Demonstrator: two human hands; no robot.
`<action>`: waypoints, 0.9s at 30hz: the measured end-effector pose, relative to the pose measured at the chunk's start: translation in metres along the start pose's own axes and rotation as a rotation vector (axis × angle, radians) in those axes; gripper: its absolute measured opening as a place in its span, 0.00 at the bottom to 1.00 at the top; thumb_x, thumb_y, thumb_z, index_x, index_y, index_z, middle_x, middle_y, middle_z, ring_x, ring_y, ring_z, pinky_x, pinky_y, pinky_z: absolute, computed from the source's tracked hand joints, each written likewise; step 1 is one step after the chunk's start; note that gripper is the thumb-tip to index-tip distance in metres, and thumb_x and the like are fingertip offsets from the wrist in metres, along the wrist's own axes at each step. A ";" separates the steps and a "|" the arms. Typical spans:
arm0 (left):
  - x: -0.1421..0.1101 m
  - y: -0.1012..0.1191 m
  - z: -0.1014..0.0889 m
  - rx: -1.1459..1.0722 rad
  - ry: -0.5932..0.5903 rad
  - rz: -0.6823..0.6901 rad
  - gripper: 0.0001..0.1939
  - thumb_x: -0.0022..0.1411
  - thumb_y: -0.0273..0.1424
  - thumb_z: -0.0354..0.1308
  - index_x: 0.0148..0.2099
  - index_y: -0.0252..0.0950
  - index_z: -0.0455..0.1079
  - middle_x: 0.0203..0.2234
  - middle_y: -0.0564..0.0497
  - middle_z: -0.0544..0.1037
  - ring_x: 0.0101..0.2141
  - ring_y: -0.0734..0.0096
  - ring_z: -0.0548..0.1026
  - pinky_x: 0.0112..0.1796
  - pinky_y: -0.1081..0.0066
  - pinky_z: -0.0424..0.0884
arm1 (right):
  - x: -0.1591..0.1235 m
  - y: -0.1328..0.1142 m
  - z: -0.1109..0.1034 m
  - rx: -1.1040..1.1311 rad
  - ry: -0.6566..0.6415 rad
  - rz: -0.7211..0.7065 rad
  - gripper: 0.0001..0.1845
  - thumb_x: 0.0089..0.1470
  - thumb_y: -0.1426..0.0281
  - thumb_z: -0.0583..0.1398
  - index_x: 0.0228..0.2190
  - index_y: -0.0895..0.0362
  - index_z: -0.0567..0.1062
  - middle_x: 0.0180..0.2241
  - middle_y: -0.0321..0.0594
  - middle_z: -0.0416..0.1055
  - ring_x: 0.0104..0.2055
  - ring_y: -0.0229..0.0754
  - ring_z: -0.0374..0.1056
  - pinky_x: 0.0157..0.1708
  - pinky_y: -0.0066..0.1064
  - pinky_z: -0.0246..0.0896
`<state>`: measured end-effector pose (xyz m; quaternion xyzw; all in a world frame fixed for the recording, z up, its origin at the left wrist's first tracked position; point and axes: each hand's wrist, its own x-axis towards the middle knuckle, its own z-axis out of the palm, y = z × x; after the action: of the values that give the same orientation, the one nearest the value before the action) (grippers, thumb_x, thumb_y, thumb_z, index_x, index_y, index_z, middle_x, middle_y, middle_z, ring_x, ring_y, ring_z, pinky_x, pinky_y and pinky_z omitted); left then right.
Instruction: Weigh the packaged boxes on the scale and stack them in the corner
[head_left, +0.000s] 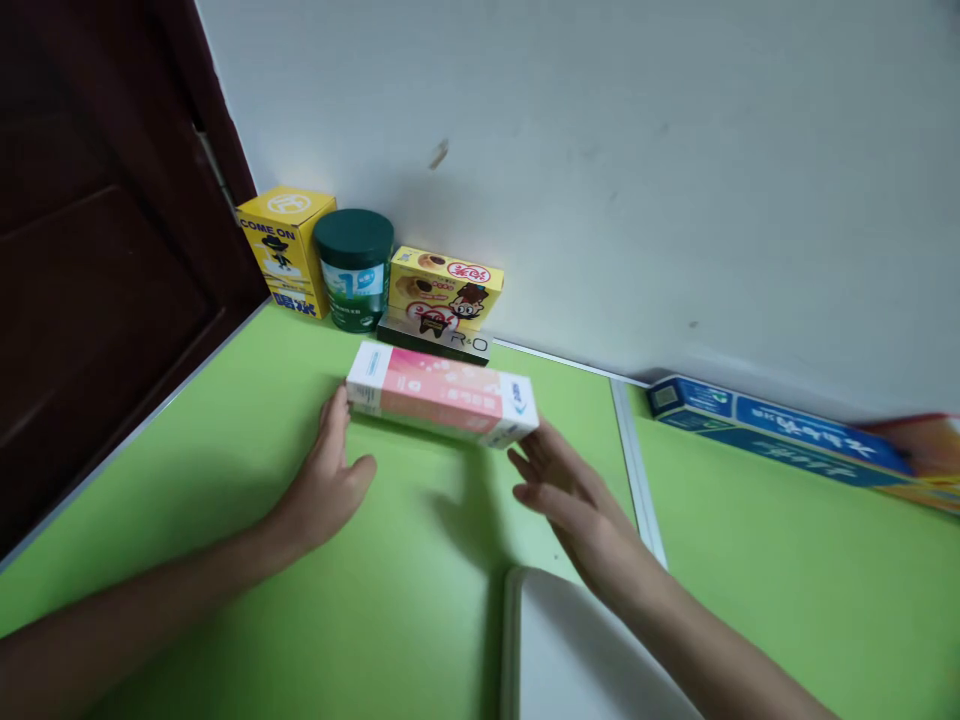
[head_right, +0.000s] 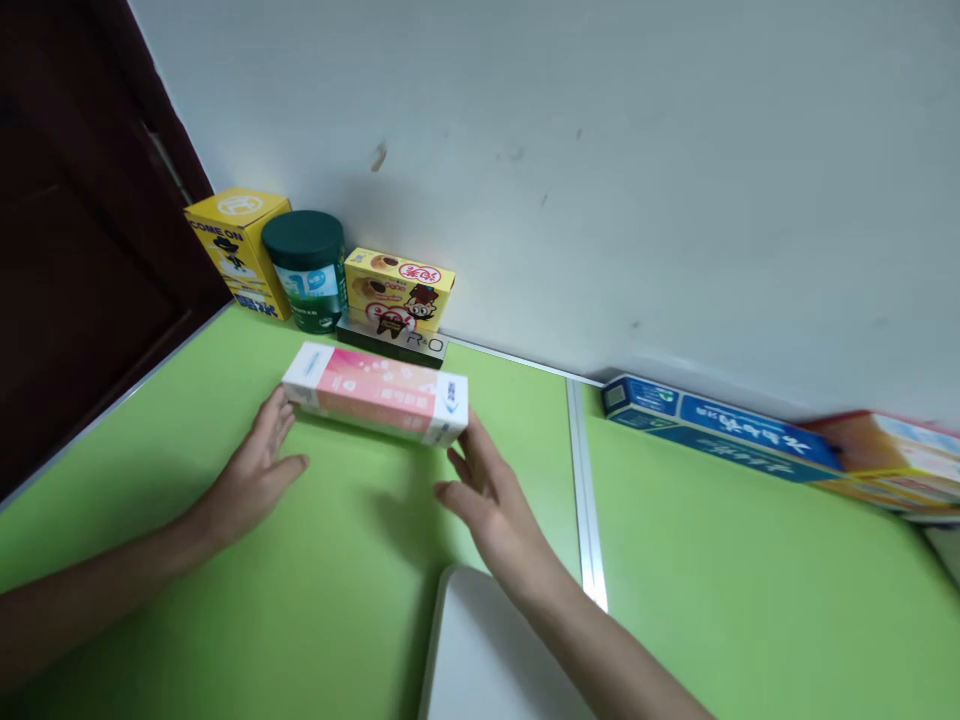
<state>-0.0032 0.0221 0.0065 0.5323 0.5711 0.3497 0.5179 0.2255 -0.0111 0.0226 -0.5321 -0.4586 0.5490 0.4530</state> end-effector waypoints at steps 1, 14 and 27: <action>-0.009 -0.007 -0.002 0.013 -0.012 -0.039 0.47 0.52 0.28 0.52 0.69 0.37 0.31 0.69 0.45 0.36 0.68 0.59 0.38 0.65 0.58 0.37 | -0.007 0.006 0.001 -0.010 -0.014 0.049 0.41 0.43 0.73 0.59 0.60 0.42 0.60 0.66 0.29 0.51 0.68 0.48 0.47 0.65 0.45 0.42; 0.099 0.046 -0.042 -0.058 -0.051 0.009 0.36 0.65 0.49 0.41 0.65 0.28 0.55 0.65 0.39 0.56 0.65 0.60 0.53 0.64 0.61 0.44 | 0.074 0.000 -0.037 0.059 0.217 0.165 0.40 0.38 0.64 0.55 0.57 0.57 0.65 0.64 0.44 0.57 0.66 0.50 0.51 0.65 0.43 0.44; 0.125 0.056 -0.018 -0.053 -0.175 -0.112 0.39 0.64 0.52 0.40 0.67 0.30 0.53 0.65 0.39 0.56 0.64 0.56 0.54 0.63 0.59 0.45 | 0.110 -0.013 -0.014 0.137 0.183 0.153 0.20 0.39 0.65 0.54 0.37 0.53 0.75 0.48 0.39 0.75 0.60 0.54 0.60 0.65 0.46 0.44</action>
<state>0.0066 0.1563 0.0366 0.5142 0.5430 0.2873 0.5985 0.2376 0.0993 0.0167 -0.5810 -0.3348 0.5615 0.4849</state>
